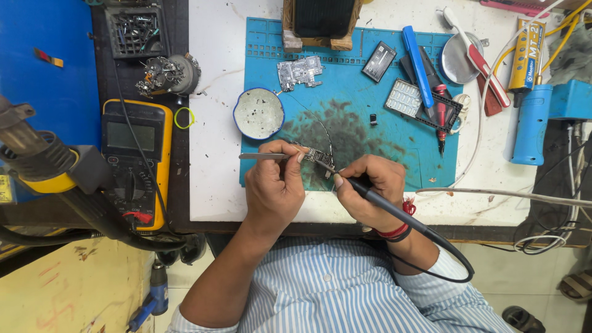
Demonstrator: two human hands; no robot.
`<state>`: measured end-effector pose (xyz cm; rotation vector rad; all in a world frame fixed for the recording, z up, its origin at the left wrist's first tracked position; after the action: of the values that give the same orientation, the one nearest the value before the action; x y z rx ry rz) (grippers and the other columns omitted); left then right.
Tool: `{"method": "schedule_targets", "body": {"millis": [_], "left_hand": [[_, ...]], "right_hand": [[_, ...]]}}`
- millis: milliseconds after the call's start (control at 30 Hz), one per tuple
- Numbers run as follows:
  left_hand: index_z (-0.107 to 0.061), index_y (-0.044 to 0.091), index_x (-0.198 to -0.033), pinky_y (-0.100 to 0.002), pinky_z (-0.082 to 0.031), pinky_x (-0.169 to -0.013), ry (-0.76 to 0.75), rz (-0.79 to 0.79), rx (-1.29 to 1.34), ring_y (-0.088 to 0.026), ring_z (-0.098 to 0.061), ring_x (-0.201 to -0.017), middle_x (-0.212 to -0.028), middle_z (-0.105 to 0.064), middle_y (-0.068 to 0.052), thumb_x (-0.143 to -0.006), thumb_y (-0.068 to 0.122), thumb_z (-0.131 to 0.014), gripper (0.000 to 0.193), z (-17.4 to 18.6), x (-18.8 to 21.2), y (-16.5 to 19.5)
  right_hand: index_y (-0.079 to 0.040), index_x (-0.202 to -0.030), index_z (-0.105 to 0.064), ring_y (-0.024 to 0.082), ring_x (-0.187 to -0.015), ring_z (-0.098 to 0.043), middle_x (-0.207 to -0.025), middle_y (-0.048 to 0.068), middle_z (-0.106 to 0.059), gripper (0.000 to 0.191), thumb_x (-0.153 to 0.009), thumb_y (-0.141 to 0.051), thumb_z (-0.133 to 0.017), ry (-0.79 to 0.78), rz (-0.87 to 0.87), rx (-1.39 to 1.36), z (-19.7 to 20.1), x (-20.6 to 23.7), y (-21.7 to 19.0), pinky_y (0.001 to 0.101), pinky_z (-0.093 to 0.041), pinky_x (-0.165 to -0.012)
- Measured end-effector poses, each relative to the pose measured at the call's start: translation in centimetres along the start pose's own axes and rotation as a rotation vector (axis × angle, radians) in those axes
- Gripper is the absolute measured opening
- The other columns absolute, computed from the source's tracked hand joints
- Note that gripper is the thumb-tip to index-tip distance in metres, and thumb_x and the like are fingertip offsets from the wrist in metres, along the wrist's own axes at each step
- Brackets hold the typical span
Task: The person uses a soldering iron and tweezers to solder components on a small circuit board. They then pick up a small electronic device, open its casing, and inspect the internal components.
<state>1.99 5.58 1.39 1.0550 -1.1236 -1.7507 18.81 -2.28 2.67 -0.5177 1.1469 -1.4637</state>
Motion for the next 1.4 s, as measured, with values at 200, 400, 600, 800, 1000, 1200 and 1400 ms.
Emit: {"method": "schedule_targets", "body": {"millis": [200, 400, 600, 800, 1000, 1200, 1400], "left_hand": [[-0.049, 0.003, -0.112, -0.024, -0.059, -0.067, -0.008, 0.012, 0.007, -0.011, -0.074, -0.078, -0.102, -0.076, -0.011, -0.104, 0.001, -0.062, 0.015, 0.01, 0.00, -0.05], [-0.049, 0.003, -0.112, -0.025, -0.059, -0.067, 0.000, 0.022, 0.000, -0.011, -0.074, -0.078, -0.101, -0.076, -0.011, -0.104, 0.001, -0.062, 0.016, 0.04, 0.02, -0.02], [-0.049, 0.003, -0.112, -0.025, -0.059, -0.067, -0.001, 0.019, -0.005, -0.012, -0.075, -0.079, -0.101, -0.076, -0.011, -0.104, 0.001, -0.062, 0.016, 0.02, 0.00, -0.02], [-0.050, 0.002, -0.112, -0.025, -0.060, -0.068, 0.002, -0.016, -0.012, -0.013, -0.076, -0.082, -0.102, -0.076, -0.011, -0.104, 0.000, -0.061, 0.014, 0.07, -0.17, 0.28], [-0.051, 0.001, -0.109, -0.025, -0.056, -0.061, 0.004, 0.055, -0.015, -0.012, -0.071, -0.070, -0.099, -0.077, -0.011, -0.102, 0.000, -0.063, 0.014, 0.05, -0.13, -0.13], [-0.050, 0.002, -0.110, -0.024, -0.057, -0.064, 0.002, 0.013, 0.000, -0.010, -0.073, -0.076, -0.100, -0.076, -0.010, -0.103, 0.000, -0.062, 0.015, 0.05, -0.16, 0.01], [-0.050, 0.002, -0.111, -0.024, -0.057, -0.064, 0.010, 0.020, 0.002, -0.010, -0.072, -0.075, -0.101, -0.076, -0.011, -0.103, 0.000, -0.063, 0.015, 0.03, -0.05, -0.02]], "right_hand": [[-0.004, -0.083, -0.065, 0.008, -0.057, -0.057, -0.068, 0.002, -0.064, 0.013, -0.081, -0.003, -0.078, 0.000, 0.005, -0.008, 0.05, 0.00, 0.00, 0.0247, -0.041, -0.054], [-0.004, -0.083, -0.065, 0.008, -0.057, -0.056, -0.068, 0.002, -0.063, 0.013, -0.082, -0.003, -0.078, 0.007, 0.017, 0.011, 0.06, -0.01, -0.11, 0.0248, -0.040, -0.054], [-0.004, -0.084, -0.066, 0.008, -0.056, -0.056, -0.067, 0.002, -0.063, 0.013, -0.082, -0.003, -0.078, 0.012, -0.013, 0.001, -0.01, -0.01, 0.07, 0.0247, -0.040, -0.052], [-0.003, -0.086, -0.066, 0.008, -0.056, -0.057, -0.068, 0.002, -0.064, 0.012, -0.084, -0.003, -0.078, 0.040, -0.093, -0.052, -0.09, 0.06, 0.39, 0.0240, -0.041, -0.052], [-0.002, -0.088, -0.066, 0.007, -0.058, -0.058, -0.070, 0.002, -0.065, 0.012, -0.085, -0.002, -0.078, 0.058, -0.080, -0.041, -0.09, 0.12, 0.51, 0.0232, -0.042, -0.054], [-0.002, -0.087, -0.067, 0.006, -0.057, -0.056, -0.068, 0.002, -0.064, 0.012, -0.085, -0.002, -0.078, 0.061, -0.071, -0.027, -0.06, 0.14, 0.53, 0.0235, -0.041, -0.053], [-0.002, -0.086, -0.066, 0.006, -0.056, -0.057, -0.069, 0.002, -0.065, 0.012, -0.085, -0.003, -0.078, 0.040, -0.084, -0.038, -0.05, 0.14, 0.52, 0.0234, -0.042, -0.052]]}}
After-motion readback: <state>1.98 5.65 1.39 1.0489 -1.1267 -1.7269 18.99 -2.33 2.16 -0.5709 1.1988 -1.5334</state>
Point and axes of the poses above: each hand's wrist, its own x-axis away from the middle knuckle, its own z-axis out of the back of the hand, y = z × x, the point moved 6 cm from there along -x, towards the middle knuckle
